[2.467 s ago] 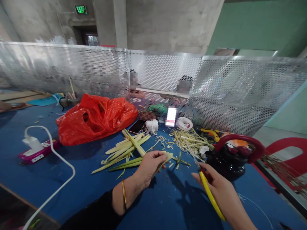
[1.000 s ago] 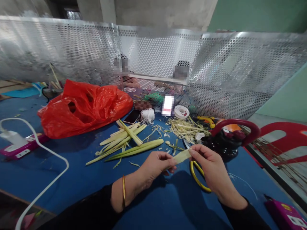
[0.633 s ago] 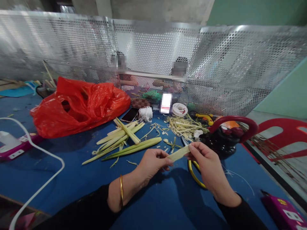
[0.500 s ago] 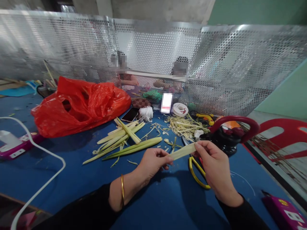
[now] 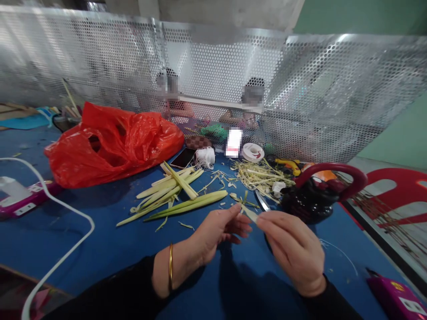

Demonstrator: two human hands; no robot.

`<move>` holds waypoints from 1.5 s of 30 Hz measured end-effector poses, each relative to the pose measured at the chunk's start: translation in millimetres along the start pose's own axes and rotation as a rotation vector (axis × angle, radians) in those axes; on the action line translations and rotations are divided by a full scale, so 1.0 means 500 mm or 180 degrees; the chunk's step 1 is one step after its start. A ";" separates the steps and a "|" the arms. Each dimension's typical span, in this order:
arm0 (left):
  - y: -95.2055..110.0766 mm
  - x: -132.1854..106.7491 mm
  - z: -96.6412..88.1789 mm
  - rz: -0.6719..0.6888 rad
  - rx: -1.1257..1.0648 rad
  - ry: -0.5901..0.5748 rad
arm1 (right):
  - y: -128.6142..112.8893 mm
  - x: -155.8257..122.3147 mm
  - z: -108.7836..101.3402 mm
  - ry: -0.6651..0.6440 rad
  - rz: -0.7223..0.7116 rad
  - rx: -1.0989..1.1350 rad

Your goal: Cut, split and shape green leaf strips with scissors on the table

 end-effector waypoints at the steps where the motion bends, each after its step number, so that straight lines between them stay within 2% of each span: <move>1: 0.001 -0.005 0.010 -0.0001 -0.0044 -0.0147 | -0.018 0.003 0.009 -0.0141 -0.0281 0.0023; 3: 0.005 -0.011 0.013 0.0008 -0.0144 -0.0194 | -0.040 0.005 0.023 -0.0330 -0.0603 0.0010; 5: 0.010 -0.011 0.004 0.0030 -0.0194 -0.0064 | -0.049 0.005 0.034 -0.0458 -0.0704 0.0031; 8: 0.020 -0.008 -0.007 0.0135 -0.0161 0.0080 | -0.048 0.004 0.045 -0.0563 -0.0688 0.0122; 13: 0.027 -0.010 -0.006 0.0238 -0.0160 0.0078 | -0.040 0.009 0.046 -0.0537 -0.0580 0.0229; 19: 0.032 -0.007 -0.011 0.0388 -0.0114 0.0164 | -0.050 0.007 0.061 -0.0812 -0.0660 0.0220; 21: 0.034 -0.006 -0.017 0.0455 -0.0109 0.0265 | -0.033 0.002 0.065 -0.0789 -0.0335 0.0391; 22: 0.036 -0.006 -0.019 0.0493 -0.0096 0.0300 | -0.012 -0.001 0.064 -0.0699 0.0054 0.0495; 25: 0.039 -0.009 -0.016 0.0610 0.0006 0.0332 | 0.071 -0.042 0.078 -0.0401 0.1783 0.1067; 26: 0.038 -0.010 -0.013 0.0631 0.0040 0.0325 | 0.086 -0.061 0.095 -0.0443 0.2288 0.1349; 28: 0.034 -0.010 -0.009 0.0634 0.0066 0.0317 | 0.087 -0.087 0.133 -0.0727 0.2896 0.1862; 31: 0.022 -0.005 -0.007 0.0545 0.0068 0.0309 | 0.072 -0.103 0.162 -0.1024 0.3254 0.2220; 36: 0.019 0.001 -0.009 0.0449 0.0105 0.0277 | 0.062 -0.107 0.167 -0.1000 0.3449 0.2525; 45: 0.044 -0.008 -0.004 0.0912 0.0855 0.0436 | 0.060 -0.114 0.173 -0.1037 0.3608 0.2610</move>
Point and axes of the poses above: each hand's wrist, its own x-axis towards the middle knuckle, its own z-axis out of the palm, y = z × x, the point moved 9 cm from there along x, towards the middle knuckle, and after that the axes turned 9 degrees about -z, right-handed, at the moved point
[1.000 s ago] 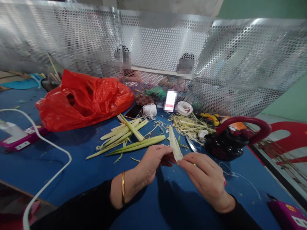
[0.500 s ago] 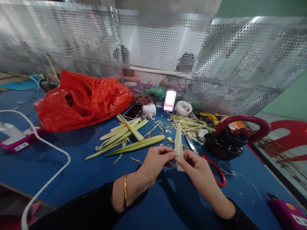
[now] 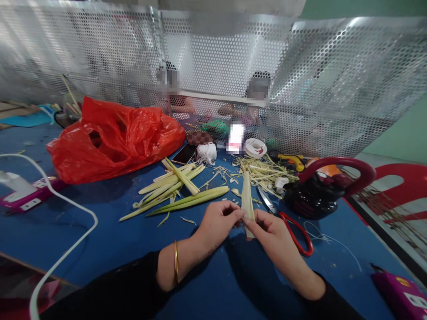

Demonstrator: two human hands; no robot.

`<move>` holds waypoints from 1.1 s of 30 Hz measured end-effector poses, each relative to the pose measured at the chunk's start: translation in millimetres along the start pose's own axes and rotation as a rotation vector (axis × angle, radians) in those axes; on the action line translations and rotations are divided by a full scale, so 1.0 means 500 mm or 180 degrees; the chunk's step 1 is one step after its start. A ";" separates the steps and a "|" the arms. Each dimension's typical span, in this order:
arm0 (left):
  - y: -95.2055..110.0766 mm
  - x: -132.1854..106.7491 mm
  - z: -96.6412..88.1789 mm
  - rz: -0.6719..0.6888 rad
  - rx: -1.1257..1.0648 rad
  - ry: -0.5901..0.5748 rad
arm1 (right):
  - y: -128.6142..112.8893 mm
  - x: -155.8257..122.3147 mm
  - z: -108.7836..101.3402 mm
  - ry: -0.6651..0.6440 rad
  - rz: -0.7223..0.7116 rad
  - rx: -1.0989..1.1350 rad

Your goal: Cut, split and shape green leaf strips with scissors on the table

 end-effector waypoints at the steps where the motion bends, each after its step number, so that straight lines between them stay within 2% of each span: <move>1: 0.002 0.001 -0.001 0.0090 0.0122 0.0006 | 0.003 0.000 0.002 -0.0028 0.0035 0.0075; 4: 0.010 0.004 0.000 0.0308 0.0483 -0.0026 | 0.009 0.000 0.007 -0.0092 0.0141 0.0335; 9: 0.021 0.005 0.005 0.0405 0.0688 -0.0158 | 0.004 -0.002 0.006 -0.0093 0.0313 0.0705; 16: 0.044 0.014 -0.029 0.0440 0.0573 0.0199 | -0.004 -0.011 0.006 -0.0223 0.0473 0.1042; 21: 0.056 0.027 -0.094 0.0263 -0.0206 0.0790 | -0.012 -0.017 0.023 -0.0550 0.0414 0.1048; 25: 0.067 0.032 -0.182 0.0245 -0.0742 0.1582 | -0.014 -0.027 0.044 -0.0949 0.0434 0.1109; 30: 0.091 0.033 -0.282 0.0533 -0.0820 0.2371 | -0.019 -0.041 0.059 -0.1308 0.0432 0.1217; 33: 0.107 0.032 -0.303 0.0748 -0.0559 0.2544 | -0.020 -0.041 0.057 -0.1234 0.0418 0.1216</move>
Point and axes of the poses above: each hand's wrist, its own x-axis towards the middle knuckle, its own z-axis out of the palm, y = z × x, the point moved 9 cm from there along x, towards the middle knuckle, and after that the axes turned 9 degrees about -z, right-handed, at the moved point
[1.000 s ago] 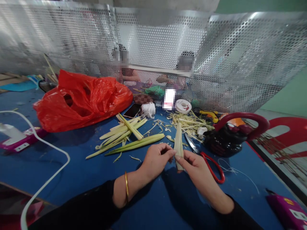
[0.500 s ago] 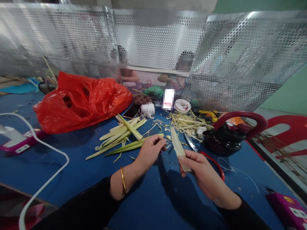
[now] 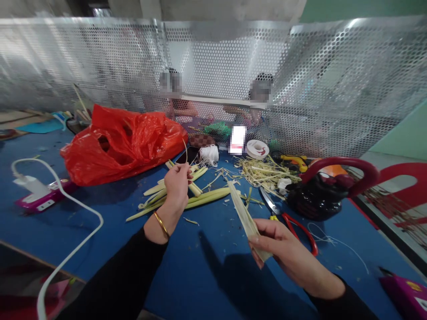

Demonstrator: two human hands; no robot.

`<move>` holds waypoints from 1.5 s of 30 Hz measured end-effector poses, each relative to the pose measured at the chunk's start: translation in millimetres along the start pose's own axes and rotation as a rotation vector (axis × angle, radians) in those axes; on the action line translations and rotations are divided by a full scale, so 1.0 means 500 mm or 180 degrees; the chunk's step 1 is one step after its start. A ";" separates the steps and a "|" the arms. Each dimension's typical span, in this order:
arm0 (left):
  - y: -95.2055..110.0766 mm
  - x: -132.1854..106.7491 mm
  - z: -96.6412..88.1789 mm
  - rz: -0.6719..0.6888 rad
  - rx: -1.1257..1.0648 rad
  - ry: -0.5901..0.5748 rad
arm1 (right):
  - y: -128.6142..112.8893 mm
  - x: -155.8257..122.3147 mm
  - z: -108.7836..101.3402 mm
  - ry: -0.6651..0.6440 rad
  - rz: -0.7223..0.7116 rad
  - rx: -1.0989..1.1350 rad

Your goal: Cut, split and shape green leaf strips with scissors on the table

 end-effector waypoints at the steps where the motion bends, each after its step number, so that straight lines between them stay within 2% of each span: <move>1: 0.006 0.001 0.003 0.0129 0.0132 -0.0029 | -0.001 0.001 -0.003 0.0074 -0.0011 -0.0008; 6: 0.032 -0.024 0.053 0.1157 0.2035 -0.0316 | 0.001 0.007 -0.015 0.0453 -0.0013 -0.0065; 8: 0.028 -0.044 0.070 0.1299 0.2194 -0.0491 | 0.003 0.009 -0.019 0.0569 -0.0040 -0.0118; 10: 0.032 -0.082 0.084 0.1428 0.1847 -0.0743 | 0.005 0.011 -0.025 0.0690 -0.0092 -0.0205; 12: 0.017 -0.131 0.110 0.1195 0.1458 -0.1330 | 0.008 0.013 -0.030 0.0778 -0.0117 -0.0304; 14: -0.027 -0.191 0.150 0.0451 0.1170 -0.2274 | 0.010 0.016 -0.030 0.0795 -0.0138 -0.0412; 15: -0.052 -0.220 0.163 0.0017 0.1079 -0.2632 | 0.011 0.018 -0.029 0.0778 -0.0143 -0.0467; 16: -0.069 -0.236 0.166 -0.0312 0.0953 -0.2705 | 0.012 0.020 -0.028 0.0765 -0.0148 -0.0515; 18: -0.090 -0.247 0.162 -0.0717 0.0761 -0.2636 | 0.014 0.021 -0.028 0.0764 -0.0131 -0.0594; 21: -0.103 -0.229 0.149 -0.1002 0.0581 -0.2345 | 0.015 0.015 -0.044 0.0955 -0.0074 -0.0691; 25: -0.093 -0.203 0.136 -0.1002 0.0390 -0.2075 | 0.001 0.007 -0.073 0.1352 -0.0230 -0.0742; 27: -0.085 -0.202 0.135 -0.0930 0.0405 -0.2053 | -0.003 0.008 -0.073 0.1349 -0.0319 -0.0698; 32: -0.073 -0.213 0.143 -0.0659 0.0413 -0.2202 | 0.008 0.012 -0.050 0.1031 -0.0243 -0.0756; 37: -0.103 -0.246 0.158 -0.1024 0.0512 -0.2710 | 0.009 0.009 -0.062 0.1217 -0.0301 -0.0781; 39: -0.111 -0.253 0.156 -0.1146 0.0580 -0.2748 | 0.007 0.009 -0.065 0.1215 -0.0333 -0.0847; 41: -0.114 -0.252 0.150 -0.1241 0.0596 -0.2655 | -0.016 0.005 -0.071 0.1261 -0.0635 -0.1154; 45: -0.117 -0.249 0.145 -0.1418 0.0547 -0.2565 | -0.098 -0.018 -0.050 0.1097 -0.1922 -0.2502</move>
Point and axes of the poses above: each hand's wrist, its own x-axis towards the middle knuckle, its own z-axis out of the palm, y = z × x, the point moved 9 cm from there along x, towards the middle knuckle, and after that the axes turned 9 degrees about -z, right-handed, at the moved point
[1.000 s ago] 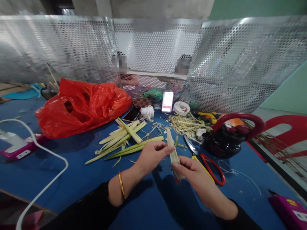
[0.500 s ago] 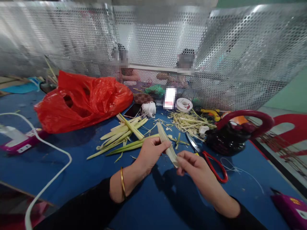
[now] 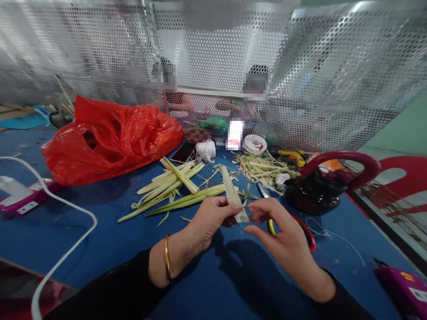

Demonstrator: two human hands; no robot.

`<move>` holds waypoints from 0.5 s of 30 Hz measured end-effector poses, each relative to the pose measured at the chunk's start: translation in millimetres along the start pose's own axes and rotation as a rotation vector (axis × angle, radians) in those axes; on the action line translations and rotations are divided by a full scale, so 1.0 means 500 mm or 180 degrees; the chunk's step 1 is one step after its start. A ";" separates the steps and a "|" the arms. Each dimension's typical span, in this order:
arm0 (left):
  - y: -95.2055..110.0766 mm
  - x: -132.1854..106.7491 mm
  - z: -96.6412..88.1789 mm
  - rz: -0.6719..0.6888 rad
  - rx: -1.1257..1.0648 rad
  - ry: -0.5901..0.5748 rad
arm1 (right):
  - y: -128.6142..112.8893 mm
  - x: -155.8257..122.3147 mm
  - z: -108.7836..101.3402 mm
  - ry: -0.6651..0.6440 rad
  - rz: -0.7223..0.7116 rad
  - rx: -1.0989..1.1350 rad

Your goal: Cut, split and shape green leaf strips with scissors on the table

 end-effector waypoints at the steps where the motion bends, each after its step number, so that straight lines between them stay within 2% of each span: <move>1: -0.002 0.000 0.001 -0.0040 -0.0012 -0.0031 | -0.015 0.002 -0.002 -0.0056 -0.0312 -0.0205; 3: -0.008 0.001 0.005 -0.0131 -0.0029 -0.0099 | -0.034 0.002 -0.001 -0.0165 -0.0702 -0.0486; 6: -0.015 0.002 0.008 -0.0237 -0.0138 -0.0180 | -0.046 -0.001 0.009 -0.0308 -0.0965 -0.0696; 15: -0.019 -0.008 0.030 -0.0349 -0.0141 -0.0517 | -0.058 -0.010 0.006 -0.0138 -0.1105 -0.0845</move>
Point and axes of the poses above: each hand's wrist, its own x-axis towards the middle knuckle, its own z-axis out of the palm, y = z × x, the point moved 9 cm from there along x, towards the middle knuckle, and after that the axes turned 9 degrees about -z, right-handed, at the moved point
